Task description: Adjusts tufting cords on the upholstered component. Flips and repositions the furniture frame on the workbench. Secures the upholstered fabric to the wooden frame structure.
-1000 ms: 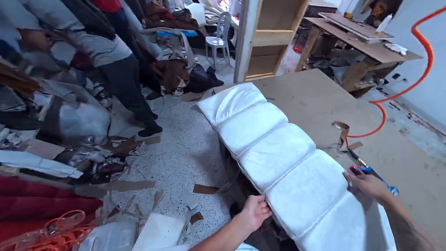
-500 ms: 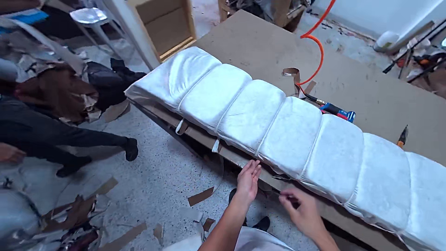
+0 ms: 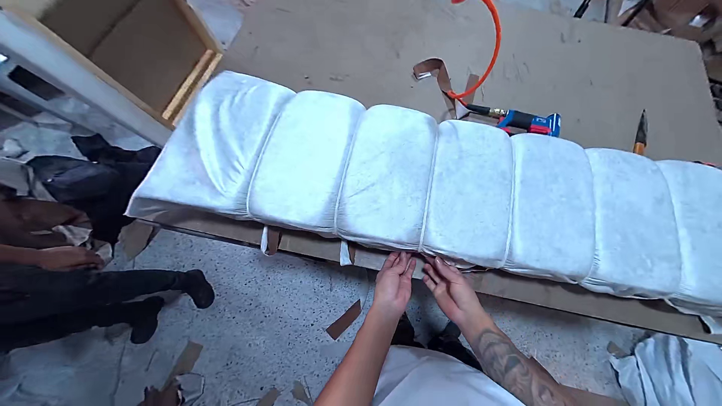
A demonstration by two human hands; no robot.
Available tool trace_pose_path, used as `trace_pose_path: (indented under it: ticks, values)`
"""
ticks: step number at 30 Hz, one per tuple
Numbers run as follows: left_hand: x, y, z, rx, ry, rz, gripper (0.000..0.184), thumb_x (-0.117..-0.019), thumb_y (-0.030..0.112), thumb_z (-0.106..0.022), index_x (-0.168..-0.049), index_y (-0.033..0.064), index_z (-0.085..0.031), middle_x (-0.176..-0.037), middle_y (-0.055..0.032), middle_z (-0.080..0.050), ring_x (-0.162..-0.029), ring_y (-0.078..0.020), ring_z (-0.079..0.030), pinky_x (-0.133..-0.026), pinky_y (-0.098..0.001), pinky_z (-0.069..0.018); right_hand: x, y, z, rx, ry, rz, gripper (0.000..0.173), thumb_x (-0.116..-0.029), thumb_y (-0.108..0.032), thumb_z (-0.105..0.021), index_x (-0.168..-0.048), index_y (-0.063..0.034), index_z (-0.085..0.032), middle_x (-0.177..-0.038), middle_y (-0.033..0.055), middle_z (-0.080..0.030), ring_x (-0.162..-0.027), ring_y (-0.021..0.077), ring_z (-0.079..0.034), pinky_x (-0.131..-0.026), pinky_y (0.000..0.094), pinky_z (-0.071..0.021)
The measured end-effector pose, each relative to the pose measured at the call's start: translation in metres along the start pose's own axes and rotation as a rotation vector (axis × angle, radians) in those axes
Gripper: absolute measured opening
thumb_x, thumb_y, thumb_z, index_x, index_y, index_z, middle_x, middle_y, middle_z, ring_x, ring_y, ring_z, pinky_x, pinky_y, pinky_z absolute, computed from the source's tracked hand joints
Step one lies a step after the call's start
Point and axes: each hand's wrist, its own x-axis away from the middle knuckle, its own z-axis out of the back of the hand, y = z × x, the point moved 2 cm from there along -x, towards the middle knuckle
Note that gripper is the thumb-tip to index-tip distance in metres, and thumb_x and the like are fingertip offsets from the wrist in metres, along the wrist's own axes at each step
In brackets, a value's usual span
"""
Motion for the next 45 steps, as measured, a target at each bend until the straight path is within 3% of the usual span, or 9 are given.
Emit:
trace_pose_path:
  ticks: [7,12,17,23,27,30,33,38,45]
  values:
    - [-0.003,-0.003,0.002,-0.144,-0.065,0.01,0.018,-0.1034,0.019,-0.061,-0.121,0.0158,-0.057,-0.094,-0.0002,-0.059,-0.079,-0.013,-0.058,-0.076,-0.0315,-0.0527,-0.008,0.023,-0.022,-0.002,0.113,0.085,0.015,-0.0989,-0.02,-0.069,-0.104,-0.0087,-0.061,-0.086,0.0034,-0.061,-0.073,0.0131,-0.061,-0.073,0.0295,-0.0569]
    - [0.008,-0.012,-0.005,-0.132,-0.054,-0.102,0.017,-0.1067,0.015,-0.055,-0.122,0.0087,-0.056,-0.119,-0.008,-0.065,-0.115,-0.0217,-0.061,-0.1,-0.0437,-0.0494,-0.019,0.028,-0.011,0.368,0.164,0.328,0.019,-0.0969,-0.015,-0.072,-0.101,0.003,-0.069,-0.078,0.0101,-0.069,-0.066,0.0151,-0.064,-0.068,0.0318,-0.058]
    - [-0.004,-0.005,0.01,-0.165,-0.069,-0.047,0.047,-0.1081,0.021,-0.054,-0.151,0.0052,-0.04,-0.146,-0.0127,-0.055,-0.134,-0.024,-0.054,-0.112,-0.0435,-0.0453,-0.025,0.04,-0.012,0.645,0.273,0.426,0.024,-0.0973,-0.022,-0.073,-0.098,0.0023,-0.067,-0.071,0.0093,-0.07,-0.06,0.0174,-0.066,-0.064,0.0366,-0.0595]
    - [-0.019,-0.008,0.001,-0.263,-0.015,-0.1,0.021,-0.1073,0.022,-0.055,-0.121,0.0066,-0.052,-0.106,-0.0077,-0.058,-0.091,-0.0188,-0.061,-0.085,-0.0365,-0.0555,-0.03,0.041,-0.012,0.755,0.313,0.445,0.03,-0.1007,-0.027,-0.067,-0.092,0.0014,-0.068,-0.07,0.0097,-0.072,-0.055,0.0207,-0.068,-0.06,0.0416,-0.061]
    - [-0.006,-0.018,0.003,-0.171,-0.119,-0.173,0.029,-0.1099,0.017,-0.048,-0.135,0.0033,-0.043,-0.129,-0.0153,-0.057,-0.118,-0.0257,-0.061,-0.101,-0.0432,-0.0532,-0.016,0.039,-0.017,0.476,0.281,0.509,0.026,-0.092,-0.018,-0.078,-0.107,0.0007,-0.069,-0.089,0.0117,-0.075,-0.076,0.02,-0.073,-0.074,0.039,-0.0636]
    - [-0.01,-0.019,0.011,-0.295,-0.25,-0.184,0.026,-0.1053,0.02,-0.059,-0.126,0.0051,-0.054,-0.11,-0.0098,-0.066,-0.101,-0.0195,-0.065,-0.095,-0.0385,-0.054,-0.012,0.038,-0.02,0.211,0.194,0.397,0.032,-0.088,-0.019,-0.082,-0.106,0.0009,-0.066,-0.089,0.0103,-0.071,-0.073,0.0158,-0.066,-0.068,0.0322,-0.0574]
    - [-0.016,-0.008,0.007,-0.526,-0.189,-0.261,0.027,-0.1016,0.021,-0.066,-0.116,-0.0024,-0.064,-0.103,-0.0141,-0.073,-0.093,-0.0212,-0.071,-0.09,-0.039,-0.0594,-0.023,0.04,-0.022,0.4,0.284,0.434,0.036,-0.0921,-0.032,-0.079,-0.089,0.0017,-0.07,-0.071,0.0087,-0.069,-0.056,0.0152,-0.061,-0.055,0.0317,-0.0542]
    - [-0.019,-0.006,0.007,-0.743,-0.106,-0.393,0.023,-0.1012,0.019,-0.067,-0.111,-0.002,-0.068,-0.102,-0.0131,-0.074,-0.096,-0.0206,-0.073,-0.094,-0.0401,-0.0598,-0.038,0.045,-0.017,0.853,0.461,0.54,0.039,-0.0984,-0.039,-0.069,-0.078,-0.0052,-0.07,-0.065,0.0057,-0.067,-0.057,0.0189,-0.063,-0.061,0.0441,-0.0558]
    - [-0.042,-0.006,0.017,-1.028,-0.016,-0.388,0.016,-0.0986,0.017,-0.07,-0.103,0.0016,-0.067,-0.087,-0.0067,-0.077,-0.083,-0.0145,-0.076,-0.084,-0.0372,-0.0635,-0.044,0.055,-0.017,0.976,0.564,0.61,0.024,-0.097,-0.026,-0.071,-0.081,-0.0088,-0.072,-0.068,0.0026,-0.068,-0.063,0.0156,-0.065,-0.066,0.0434,-0.0553]
